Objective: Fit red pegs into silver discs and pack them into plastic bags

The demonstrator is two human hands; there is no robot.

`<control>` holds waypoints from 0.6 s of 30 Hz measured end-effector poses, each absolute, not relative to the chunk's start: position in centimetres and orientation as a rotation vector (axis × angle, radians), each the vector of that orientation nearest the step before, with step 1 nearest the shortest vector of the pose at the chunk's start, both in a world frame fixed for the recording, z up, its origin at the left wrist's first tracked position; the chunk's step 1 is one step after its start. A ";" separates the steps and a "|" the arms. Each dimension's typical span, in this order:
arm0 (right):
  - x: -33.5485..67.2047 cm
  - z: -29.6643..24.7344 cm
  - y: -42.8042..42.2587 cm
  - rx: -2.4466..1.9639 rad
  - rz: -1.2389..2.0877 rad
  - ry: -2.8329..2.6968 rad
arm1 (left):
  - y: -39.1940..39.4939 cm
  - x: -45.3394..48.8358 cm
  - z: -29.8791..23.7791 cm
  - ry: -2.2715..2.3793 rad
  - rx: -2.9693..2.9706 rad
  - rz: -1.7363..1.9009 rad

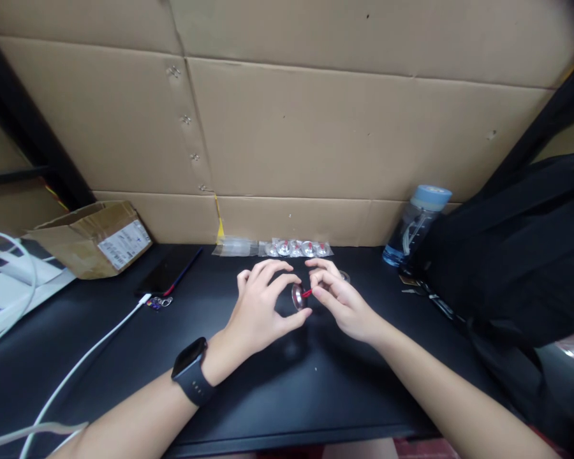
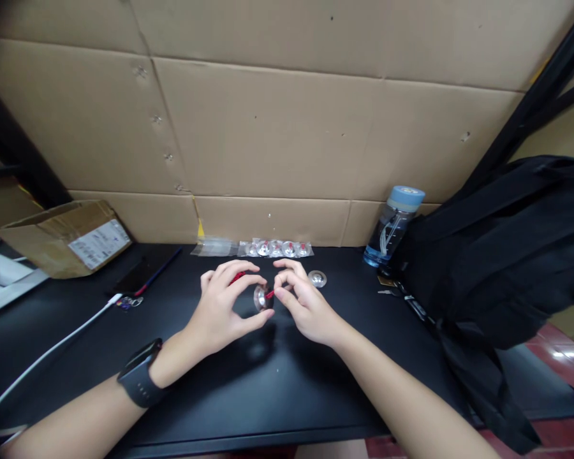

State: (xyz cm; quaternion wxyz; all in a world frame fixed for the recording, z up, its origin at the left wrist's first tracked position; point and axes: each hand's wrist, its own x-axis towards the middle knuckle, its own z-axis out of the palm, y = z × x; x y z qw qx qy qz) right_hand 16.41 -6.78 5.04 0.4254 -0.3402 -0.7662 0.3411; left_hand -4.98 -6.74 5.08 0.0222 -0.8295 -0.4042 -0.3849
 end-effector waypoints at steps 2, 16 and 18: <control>16.8 5.2 -6.6 -0.908 0.702 -1.981 | -6.4 -5.1 4.9 -1.262 -2.641 -1.092; 16.5 5.7 -6.7 -0.849 0.611 -1.990 | -7.4 -5.3 7.5 -0.758 -3.630 -0.723; 14.7 7.0 -9.2 -0.689 0.817 -1.926 | -8.8 -5.0 7.7 -0.439 -3.948 -0.386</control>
